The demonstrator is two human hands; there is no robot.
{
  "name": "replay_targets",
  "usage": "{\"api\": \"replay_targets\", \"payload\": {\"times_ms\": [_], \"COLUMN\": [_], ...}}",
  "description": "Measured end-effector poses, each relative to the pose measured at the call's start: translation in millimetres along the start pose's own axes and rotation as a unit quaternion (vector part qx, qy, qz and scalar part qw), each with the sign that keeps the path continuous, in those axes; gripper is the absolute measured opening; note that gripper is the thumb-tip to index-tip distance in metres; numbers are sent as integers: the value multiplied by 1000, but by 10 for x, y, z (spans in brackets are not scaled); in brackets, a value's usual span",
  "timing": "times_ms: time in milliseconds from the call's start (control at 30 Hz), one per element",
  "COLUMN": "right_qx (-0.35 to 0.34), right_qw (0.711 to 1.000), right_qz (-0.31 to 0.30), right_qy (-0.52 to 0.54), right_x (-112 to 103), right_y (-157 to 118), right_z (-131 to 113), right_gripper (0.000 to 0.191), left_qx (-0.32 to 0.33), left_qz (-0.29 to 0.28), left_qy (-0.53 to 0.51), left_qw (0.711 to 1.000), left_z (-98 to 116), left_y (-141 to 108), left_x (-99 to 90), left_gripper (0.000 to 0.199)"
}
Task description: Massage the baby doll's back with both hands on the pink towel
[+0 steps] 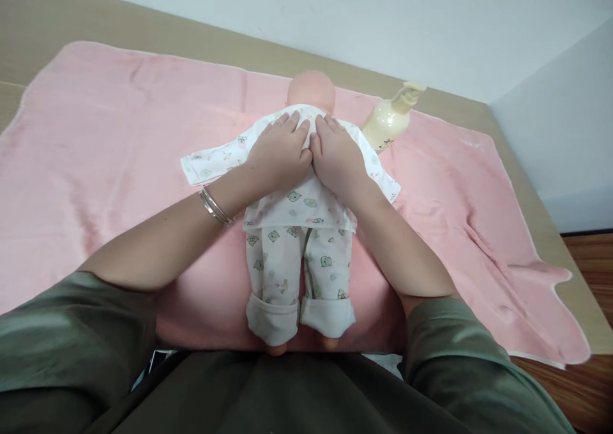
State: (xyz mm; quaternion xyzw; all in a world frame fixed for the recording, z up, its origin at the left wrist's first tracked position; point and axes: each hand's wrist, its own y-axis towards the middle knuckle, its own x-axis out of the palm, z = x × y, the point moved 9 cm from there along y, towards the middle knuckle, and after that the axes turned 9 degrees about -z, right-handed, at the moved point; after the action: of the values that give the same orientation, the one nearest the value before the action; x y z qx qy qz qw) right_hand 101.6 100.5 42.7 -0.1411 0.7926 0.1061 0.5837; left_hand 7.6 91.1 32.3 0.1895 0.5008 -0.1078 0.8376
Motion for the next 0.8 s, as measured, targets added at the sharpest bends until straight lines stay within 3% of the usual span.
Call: {"api": "replay_targets", "payload": {"times_ms": [267,400,500,567,667,800], "right_qx": [-19,-33,-36,-3,43,61], "right_qw": [999,999,999,1000,999,998], "right_qz": [38,24,7,-2,-8,-11], "right_qy": [-23,-19,1,15,30,22], "right_x": [93,113,89,64,21,-4], "right_y": [-147,-75,60,135,160,115], "right_z": [-169,-154,-16,124,237,211], "right_gripper": [60,57,58,61,64,64], "left_qx": [-22,-31,-61,-71,-47,-25], "left_qz": [16,21,27,41,56,39], "left_qy": [-44,-45,-22,-6,17,31], "left_qw": [999,998,998,997,997,998], "left_z": [-291,-326,-260,-158,72,253], "left_y": [150,164,75,-23,-168,-245], "left_x": [-9,0,16,3,-17,-1], "left_gripper": [56,55,54,52,48,51]}}
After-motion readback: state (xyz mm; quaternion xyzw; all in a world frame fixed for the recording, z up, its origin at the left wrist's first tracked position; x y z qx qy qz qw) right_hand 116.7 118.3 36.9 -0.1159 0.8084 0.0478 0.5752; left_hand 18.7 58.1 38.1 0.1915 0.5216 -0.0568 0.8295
